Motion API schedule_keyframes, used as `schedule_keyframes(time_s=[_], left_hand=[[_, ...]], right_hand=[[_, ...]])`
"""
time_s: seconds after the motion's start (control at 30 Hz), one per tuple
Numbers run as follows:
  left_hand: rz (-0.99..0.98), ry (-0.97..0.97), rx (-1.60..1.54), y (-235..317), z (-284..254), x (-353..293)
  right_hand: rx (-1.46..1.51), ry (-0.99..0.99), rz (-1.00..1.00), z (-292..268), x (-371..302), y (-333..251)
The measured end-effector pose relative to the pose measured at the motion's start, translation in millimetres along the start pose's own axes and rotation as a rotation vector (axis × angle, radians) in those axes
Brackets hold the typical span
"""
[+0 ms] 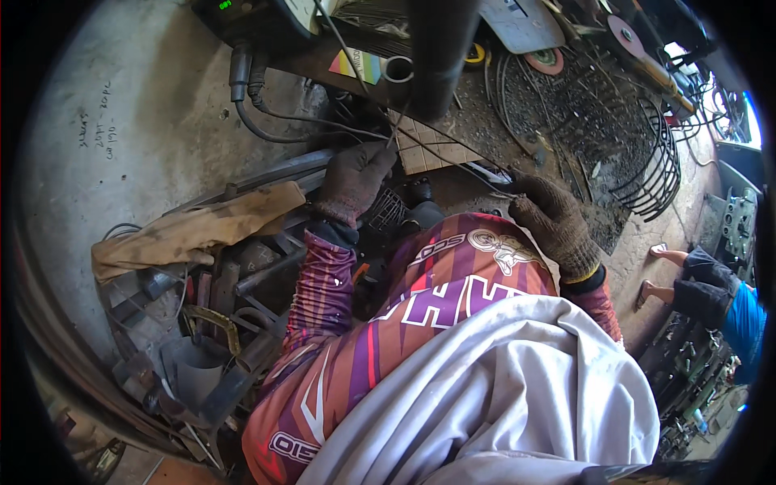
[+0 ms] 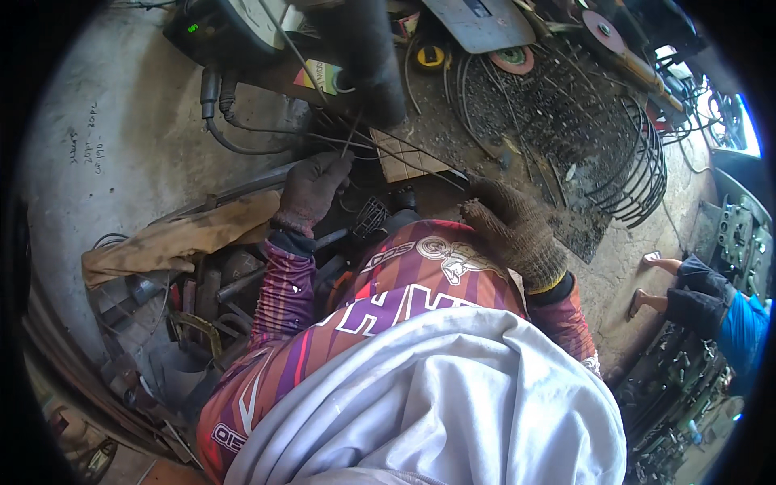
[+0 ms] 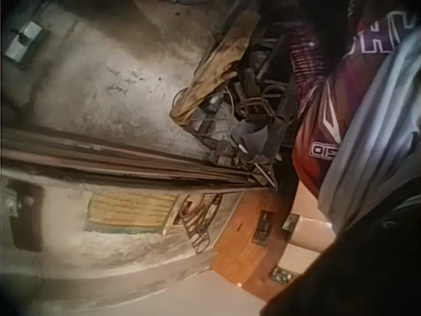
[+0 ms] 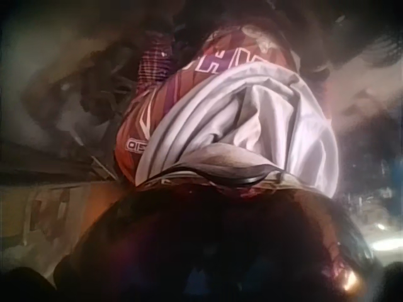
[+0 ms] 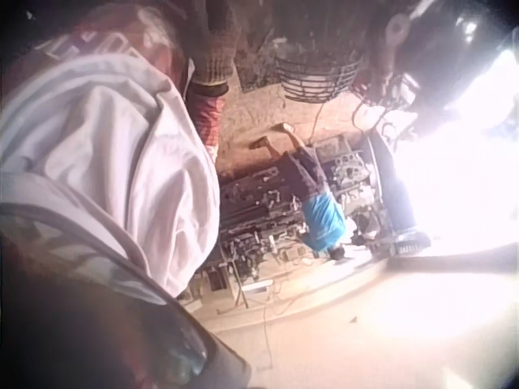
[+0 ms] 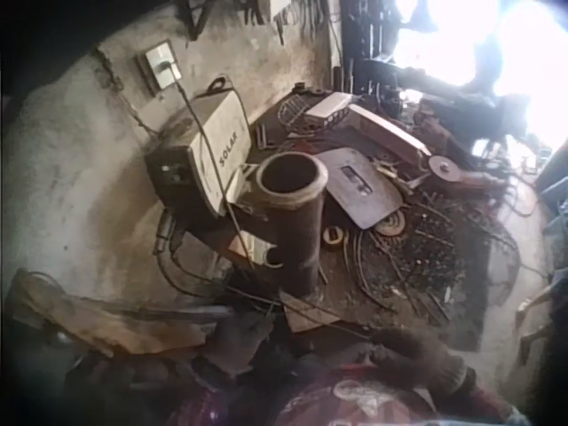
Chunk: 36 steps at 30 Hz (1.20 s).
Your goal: The person uses a welding tool to join metal pieces together on a table and then works on a circular metal cage-like structure, applying welds at various points around the frame.
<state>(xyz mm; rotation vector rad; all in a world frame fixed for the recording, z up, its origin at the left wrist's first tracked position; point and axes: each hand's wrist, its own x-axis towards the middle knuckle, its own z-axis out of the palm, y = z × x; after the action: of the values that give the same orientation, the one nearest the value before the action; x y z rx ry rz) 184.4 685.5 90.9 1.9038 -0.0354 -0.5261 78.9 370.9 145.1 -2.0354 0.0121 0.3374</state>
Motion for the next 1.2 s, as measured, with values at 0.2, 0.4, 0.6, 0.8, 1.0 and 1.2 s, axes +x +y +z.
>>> schedule_keyframes(time_s=[0.2,0.4,0.6,0.8,1.0,1.2], left_hand=[[-0.011,-0.183,-0.233,9,-12,19],[0.139,-0.186,-0.002,14,-17,24],[0.130,-0.196,-0.228,32,-13,21],[0.129,-0.208,-0.186,37,-10,33],[0.059,-0.094,-0.157,28,7,44],[-0.157,0.008,-0.174,45,25,45]], right_hand=[[0.114,0.036,0.150,12,34,-32],[0.000,0.065,0.146,30,49,-33],[-0.097,0.040,0.072,44,58,-43],[-0.113,0.056,0.121,44,59,-41],[0.056,0.105,0.117,39,60,-50],[0.117,0.132,0.055,29,61,-25]])
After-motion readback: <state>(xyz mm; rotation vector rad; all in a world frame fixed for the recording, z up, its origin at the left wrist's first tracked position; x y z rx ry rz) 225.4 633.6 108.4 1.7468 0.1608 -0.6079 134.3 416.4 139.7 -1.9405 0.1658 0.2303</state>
